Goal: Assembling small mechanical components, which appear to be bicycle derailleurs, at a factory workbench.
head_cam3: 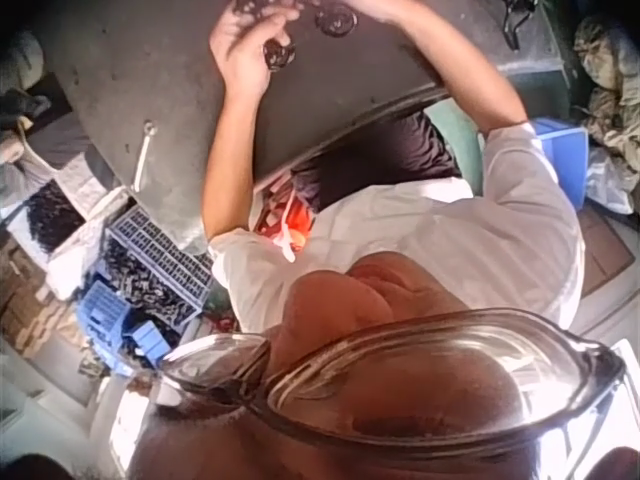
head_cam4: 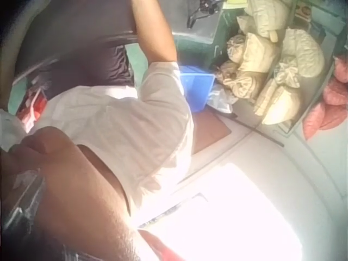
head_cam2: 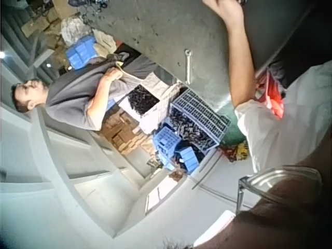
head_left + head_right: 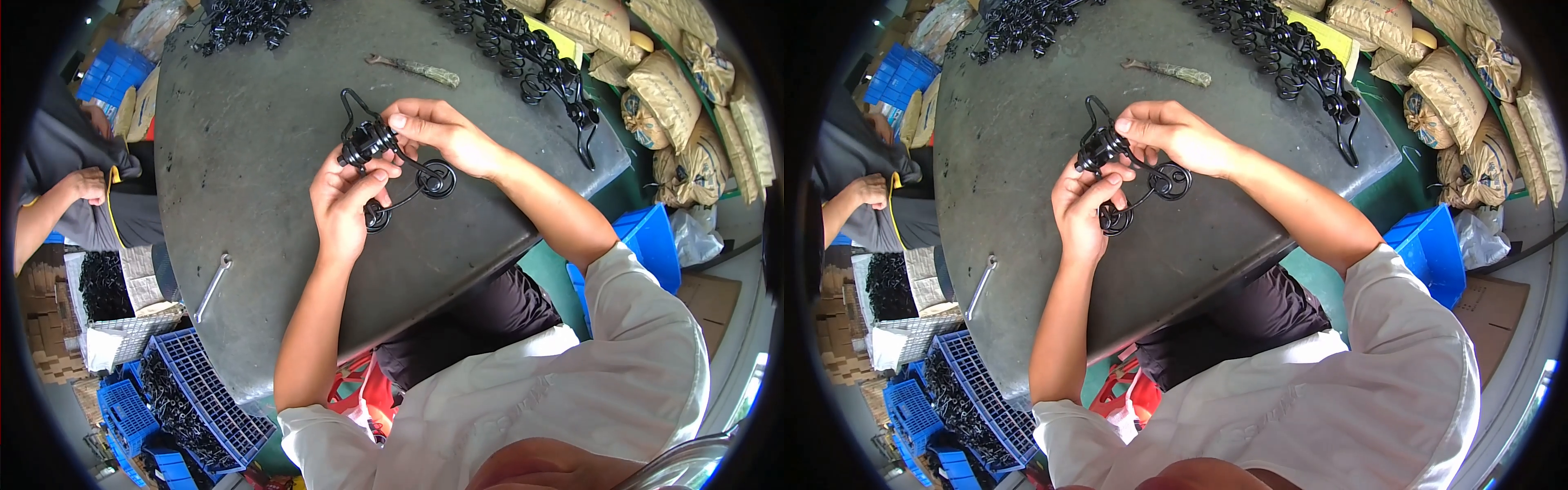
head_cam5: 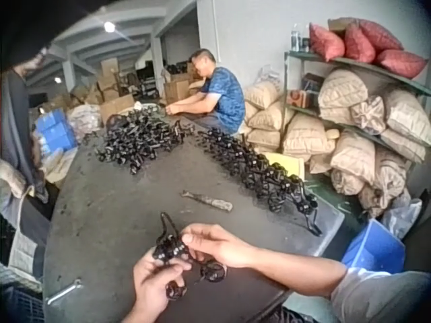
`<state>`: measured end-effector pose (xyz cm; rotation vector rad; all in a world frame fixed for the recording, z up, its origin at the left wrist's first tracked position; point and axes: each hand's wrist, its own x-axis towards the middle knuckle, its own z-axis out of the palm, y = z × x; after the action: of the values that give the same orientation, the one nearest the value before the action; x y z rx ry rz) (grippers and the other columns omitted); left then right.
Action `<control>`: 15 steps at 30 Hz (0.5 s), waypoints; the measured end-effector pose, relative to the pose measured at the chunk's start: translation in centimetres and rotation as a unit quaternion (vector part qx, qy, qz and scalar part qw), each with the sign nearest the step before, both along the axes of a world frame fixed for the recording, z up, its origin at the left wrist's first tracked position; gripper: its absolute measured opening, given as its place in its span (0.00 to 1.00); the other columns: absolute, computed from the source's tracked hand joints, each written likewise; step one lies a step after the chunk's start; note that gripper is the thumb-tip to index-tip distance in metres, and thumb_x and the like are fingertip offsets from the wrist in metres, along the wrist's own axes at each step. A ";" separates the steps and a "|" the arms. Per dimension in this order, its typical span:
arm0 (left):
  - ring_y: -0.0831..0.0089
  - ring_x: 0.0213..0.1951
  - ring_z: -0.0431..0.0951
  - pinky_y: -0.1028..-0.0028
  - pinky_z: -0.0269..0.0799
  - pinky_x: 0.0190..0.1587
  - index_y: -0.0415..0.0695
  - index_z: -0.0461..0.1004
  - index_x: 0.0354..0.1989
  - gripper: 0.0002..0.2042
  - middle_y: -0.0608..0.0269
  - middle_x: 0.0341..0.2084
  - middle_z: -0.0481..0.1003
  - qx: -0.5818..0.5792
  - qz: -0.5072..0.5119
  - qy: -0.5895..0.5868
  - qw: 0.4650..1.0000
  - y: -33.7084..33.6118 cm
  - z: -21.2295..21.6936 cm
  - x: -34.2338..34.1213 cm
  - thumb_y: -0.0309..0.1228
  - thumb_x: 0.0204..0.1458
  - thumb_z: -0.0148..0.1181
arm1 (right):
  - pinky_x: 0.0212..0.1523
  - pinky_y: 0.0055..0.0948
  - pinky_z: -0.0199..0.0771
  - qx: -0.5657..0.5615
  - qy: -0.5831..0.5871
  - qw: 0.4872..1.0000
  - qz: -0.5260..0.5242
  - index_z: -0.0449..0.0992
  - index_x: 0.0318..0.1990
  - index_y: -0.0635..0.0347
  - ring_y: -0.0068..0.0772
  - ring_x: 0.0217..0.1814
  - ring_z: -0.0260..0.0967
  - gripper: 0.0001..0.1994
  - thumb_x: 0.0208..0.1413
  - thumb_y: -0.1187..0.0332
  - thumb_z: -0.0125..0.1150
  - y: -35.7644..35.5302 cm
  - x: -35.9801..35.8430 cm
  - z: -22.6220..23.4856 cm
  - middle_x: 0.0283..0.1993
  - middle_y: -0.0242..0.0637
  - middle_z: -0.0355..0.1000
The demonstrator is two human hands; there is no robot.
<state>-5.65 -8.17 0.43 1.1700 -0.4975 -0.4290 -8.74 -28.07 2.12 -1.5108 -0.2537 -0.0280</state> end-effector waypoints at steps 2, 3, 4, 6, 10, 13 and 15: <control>0.75 0.37 0.82 0.80 0.73 0.28 0.35 0.74 0.49 0.14 0.56 0.38 0.81 0.000 -0.002 0.002 1.000 0.0 0.2 0.0 0.16 0.53 0.55 | 0.35 0.22 0.66 -0.003 -0.002 1.000 0.002 0.76 0.41 0.63 0.18 0.33 0.66 0.18 0.68 0.55 0.54 0.1 0.0 0.0 0.31 0.29 0.73; 0.75 0.37 0.82 0.80 0.73 0.28 0.35 0.74 0.49 0.14 0.56 0.38 0.81 0.001 -0.005 0.004 1.000 0.0 0.2 0.0 0.17 0.53 0.56 | 0.35 0.22 0.66 0.001 -0.001 1.000 0.007 0.76 0.43 0.64 0.18 0.33 0.66 0.17 0.67 0.56 0.56 0.1 -0.1 0.0 0.32 0.29 0.73; 0.75 0.37 0.82 0.80 0.73 0.28 0.35 0.74 0.49 0.14 0.56 0.38 0.81 0.001 -0.004 0.004 1.000 0.0 0.2 0.0 0.17 0.53 0.56 | 0.35 0.23 0.67 0.005 0.000 1.000 0.012 0.75 0.44 0.64 0.18 0.34 0.67 0.16 0.67 0.56 0.57 0.1 -0.1 0.0 0.32 0.29 0.74; 0.74 0.38 0.82 0.80 0.73 0.28 0.35 0.74 0.49 0.14 0.56 0.38 0.81 0.006 -0.005 0.015 1.000 0.0 0.2 0.0 0.17 0.53 0.56 | 0.36 0.23 0.66 0.020 0.018 1.000 0.013 0.74 0.46 0.65 0.18 0.35 0.67 0.17 0.65 0.57 0.59 0.2 -0.2 -0.1 0.33 0.29 0.74; 0.74 0.37 0.82 0.80 0.73 0.28 0.34 0.74 0.49 0.14 0.56 0.37 0.81 0.009 -0.002 0.023 1.000 -0.1 0.1 0.1 0.18 0.53 0.57 | 0.43 0.23 0.68 0.051 0.075 0.995 0.037 0.71 0.53 0.64 0.21 0.40 0.70 0.16 0.64 0.63 0.61 -0.1 -0.1 -0.5 0.41 0.31 0.75; 0.73 0.37 0.82 0.80 0.73 0.28 0.34 0.74 0.49 0.14 0.57 0.35 0.81 0.002 0.002 0.010 1.000 0.0 -0.1 0.3 0.18 0.53 0.57 | 0.45 0.24 0.69 0.066 0.081 0.994 0.043 0.71 0.55 0.64 0.21 0.41 0.71 0.18 0.63 0.64 0.62 0.0 -0.2 -0.2 0.42 0.32 0.75; 0.73 0.37 0.82 0.79 0.74 0.28 0.34 0.74 0.49 0.14 0.57 0.35 0.81 0.001 0.006 0.012 1.000 -0.1 0.0 0.2 0.18 0.53 0.57 | 0.45 0.24 0.70 0.061 0.076 0.994 0.045 0.71 0.55 0.64 0.21 0.42 0.71 0.18 0.64 0.63 0.62 0.0 -0.2 -0.2 0.42 0.32 0.75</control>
<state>-5.42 -8.22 0.40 1.1683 -0.4685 -0.4334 -8.96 -28.08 1.87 -1.3714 -0.1954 0.1407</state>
